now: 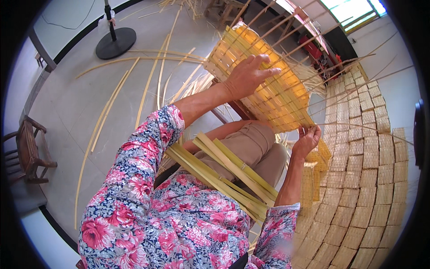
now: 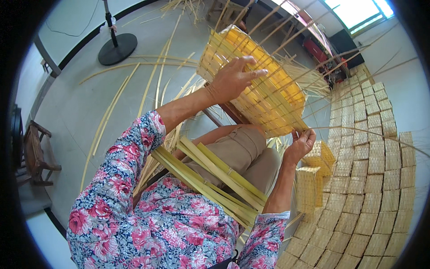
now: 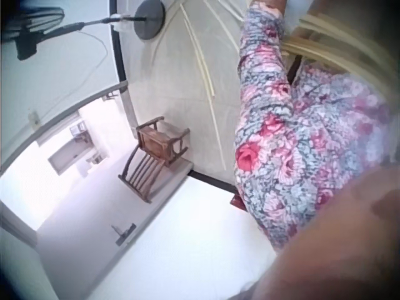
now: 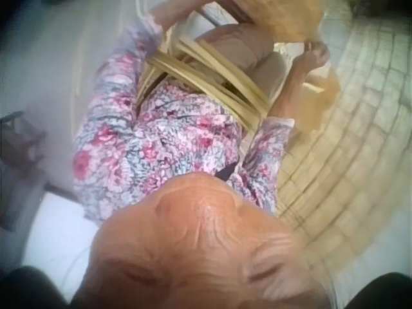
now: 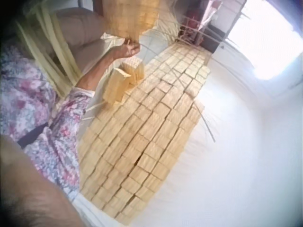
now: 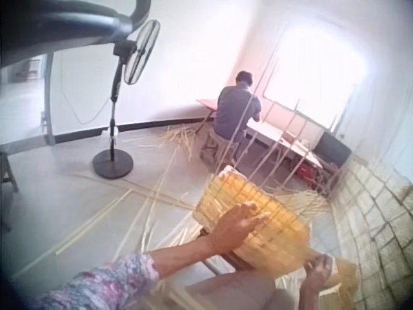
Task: The person weaves a rectangular basket using thin bamboo strips. They interlace the strips by hand, periodically adjusting the basket's position and pulling the strips tight to maintain the structure.
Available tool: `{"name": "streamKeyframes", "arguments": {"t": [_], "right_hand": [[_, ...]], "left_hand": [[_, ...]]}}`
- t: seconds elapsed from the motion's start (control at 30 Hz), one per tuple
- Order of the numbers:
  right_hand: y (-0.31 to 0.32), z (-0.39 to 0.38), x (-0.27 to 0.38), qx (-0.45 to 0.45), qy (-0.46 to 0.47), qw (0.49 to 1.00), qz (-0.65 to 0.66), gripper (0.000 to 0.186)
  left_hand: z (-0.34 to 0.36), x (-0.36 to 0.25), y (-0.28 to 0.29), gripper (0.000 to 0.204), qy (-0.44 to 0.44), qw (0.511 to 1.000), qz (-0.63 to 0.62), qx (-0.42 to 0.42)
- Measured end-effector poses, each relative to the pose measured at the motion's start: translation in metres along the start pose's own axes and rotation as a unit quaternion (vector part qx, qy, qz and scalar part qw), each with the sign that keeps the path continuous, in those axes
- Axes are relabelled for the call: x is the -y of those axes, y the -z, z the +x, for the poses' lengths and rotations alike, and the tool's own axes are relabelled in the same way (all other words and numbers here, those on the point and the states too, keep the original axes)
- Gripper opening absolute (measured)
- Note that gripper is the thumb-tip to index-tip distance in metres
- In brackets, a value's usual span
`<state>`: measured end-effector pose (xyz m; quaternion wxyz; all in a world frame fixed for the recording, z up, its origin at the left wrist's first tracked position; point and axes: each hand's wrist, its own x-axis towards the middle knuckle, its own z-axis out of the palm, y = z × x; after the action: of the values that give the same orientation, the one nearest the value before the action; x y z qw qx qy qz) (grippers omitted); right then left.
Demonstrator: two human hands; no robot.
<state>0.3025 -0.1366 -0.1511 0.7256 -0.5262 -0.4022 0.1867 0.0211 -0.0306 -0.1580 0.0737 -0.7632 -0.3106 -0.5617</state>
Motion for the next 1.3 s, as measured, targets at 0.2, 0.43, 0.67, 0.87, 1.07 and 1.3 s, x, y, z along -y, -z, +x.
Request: {"name": "streamKeyframes", "arguments": {"t": [0.2, 0.43, 0.67, 0.87, 1.07, 1.3], "right_hand": [[0.01, 0.01, -0.017, 0.036, 0.05, 0.998, 0.012, 0.011], [0.012, 0.023, -0.019, 0.029, -0.006, 0.998, 0.062, 0.013], [0.036, 0.022, -0.01, 0.017, -0.02, 0.991, 0.129, 0.025], [0.134, -0.031, 0.038, 0.293, -0.14, 0.925, -0.199, 0.022], [0.174, -0.11, 0.066, 0.471, -0.258, 0.778, -0.326, 0.019], [0.183, -0.114, 0.06, 0.452, -0.261, 0.807, -0.276, 0.019]], "left_hand": [[0.008, 0.001, -0.001, 0.06, -0.021, 0.999, -0.022, -0.017], [0.011, -0.008, 0.007, 0.056, -0.005, 0.997, -0.02, 0.068], [0.012, -0.022, 0.044, 0.049, -0.008, 0.992, -0.065, 0.108], [-0.031, -0.029, 0.102, 0.027, 0.032, 0.885, -0.199, 0.42], [-0.065, -0.036, 0.11, 0.015, 0.13, 0.735, -0.274, 0.606], [-0.063, -0.038, 0.102, 0.003, 0.188, 0.761, -0.275, 0.557]]}}
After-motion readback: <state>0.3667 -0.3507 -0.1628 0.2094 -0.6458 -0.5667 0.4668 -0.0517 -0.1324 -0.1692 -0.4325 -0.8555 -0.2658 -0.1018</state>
